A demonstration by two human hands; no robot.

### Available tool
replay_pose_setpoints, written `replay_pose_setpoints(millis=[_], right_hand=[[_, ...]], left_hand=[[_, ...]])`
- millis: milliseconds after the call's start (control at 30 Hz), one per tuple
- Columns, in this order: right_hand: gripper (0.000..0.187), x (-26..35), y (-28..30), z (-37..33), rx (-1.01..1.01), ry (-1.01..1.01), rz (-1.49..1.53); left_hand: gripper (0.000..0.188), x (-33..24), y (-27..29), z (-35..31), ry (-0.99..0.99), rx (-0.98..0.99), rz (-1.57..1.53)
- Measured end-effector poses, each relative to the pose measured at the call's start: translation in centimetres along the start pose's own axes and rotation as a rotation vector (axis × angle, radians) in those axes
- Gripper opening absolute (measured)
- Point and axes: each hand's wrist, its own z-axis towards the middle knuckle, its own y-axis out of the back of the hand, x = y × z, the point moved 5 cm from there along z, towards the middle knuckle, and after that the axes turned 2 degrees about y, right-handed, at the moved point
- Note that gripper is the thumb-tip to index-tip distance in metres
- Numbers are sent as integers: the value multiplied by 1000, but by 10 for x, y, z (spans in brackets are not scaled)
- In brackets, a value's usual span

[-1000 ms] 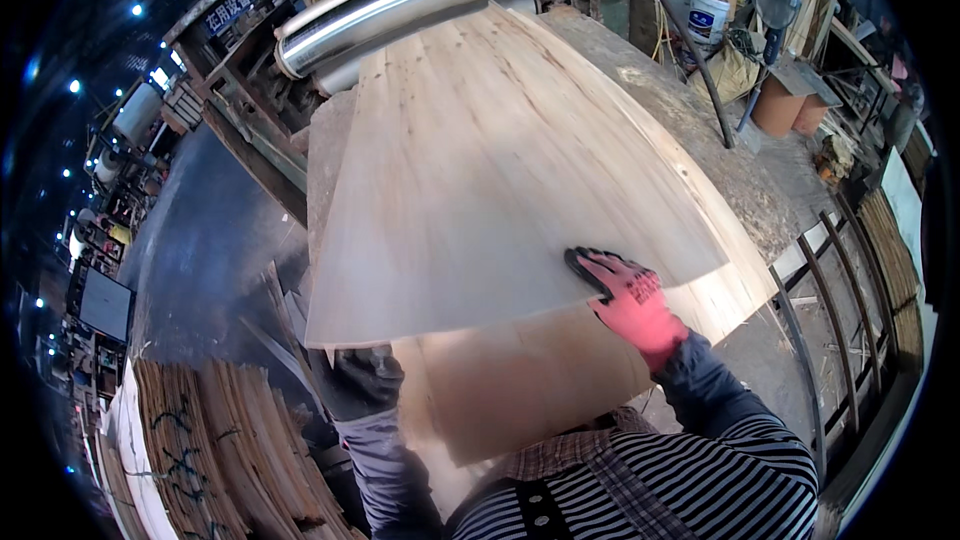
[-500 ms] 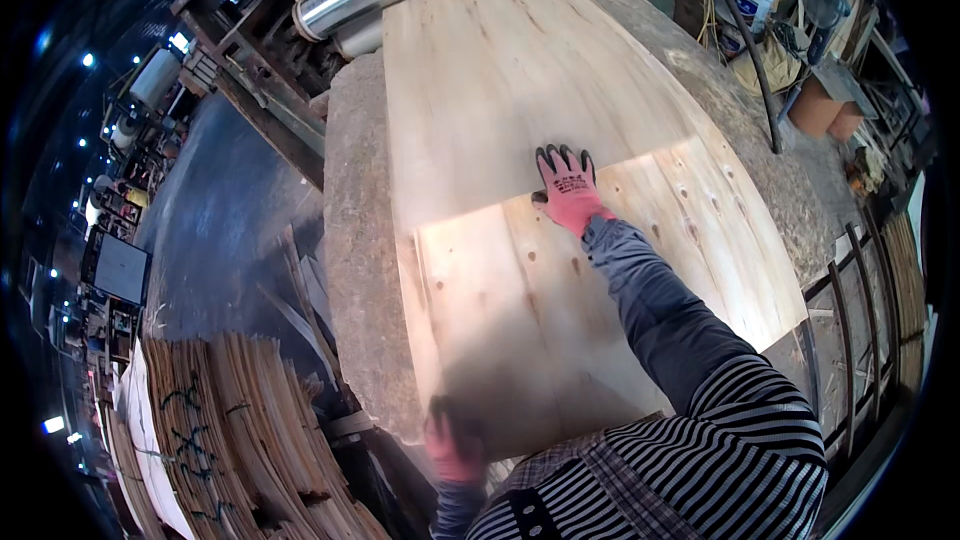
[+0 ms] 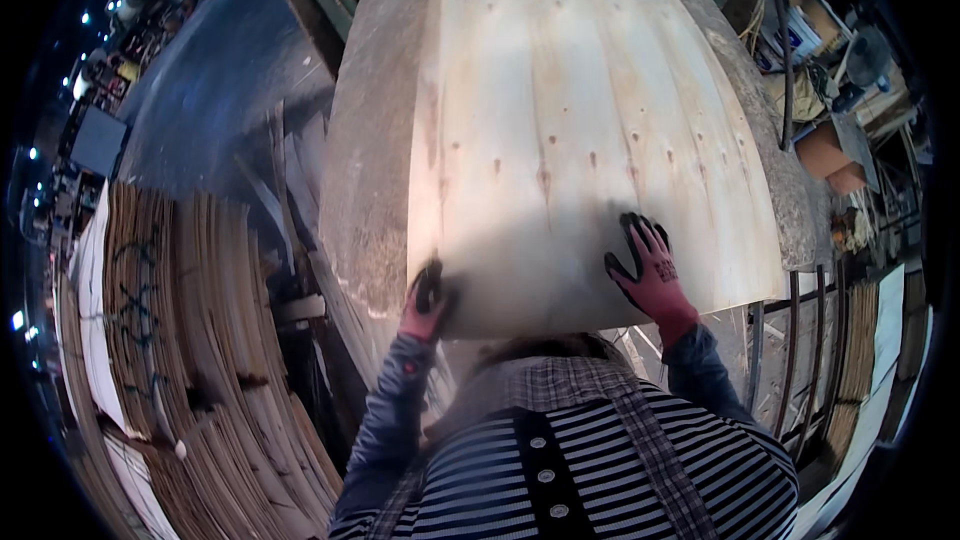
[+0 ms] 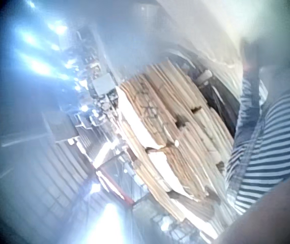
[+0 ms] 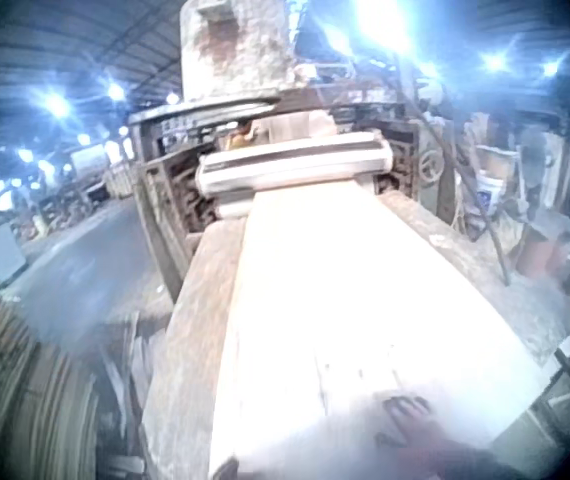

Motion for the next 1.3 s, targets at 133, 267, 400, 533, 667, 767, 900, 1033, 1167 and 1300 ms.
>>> replay_pose_setpoints(millis=[133, 267, 400, 533, 667, 767, 900, 1033, 1167, 1300], right_hand=[[76, 18, -16, -49, 107, 30, -65], [87, 23, -35, -70, 172, 86, -180], [90, 26, -36, -65, 207, 81, -211], [96, 22, -48, -70, 274, 46, -287], [95, 27, -45, -68, 243, 72, -287], [95, 28, -41, -70, 221, 95, -271], [92, 32, -32, -75, 93, 143, -244], [54, -10, 10, -111, -362, 260, -19], [38, 47, 58, -77, -247, 210, -128], [53, 31, 60, 6, -209, 137, -142]], left_hand=[[48, -8, 1, 10, 71, 62, -369], [48, 26, -4, 15, -81, -42, 19], [47, 29, -5, 17, -65, -53, -43], [46, 18, -6, 14, 37, -99, 292], [66, 4, -6, 3, 39, 15, 524], [71, -76, -10, -5, 8, 53, 497], [60, -183, -16, -21, 50, 396, -480], [53, -210, 8, -53, 43, 315, -677], [38, -119, 13, -42, 168, 93, -886], [71, -64, -16, -31, 85, -33, 435]])
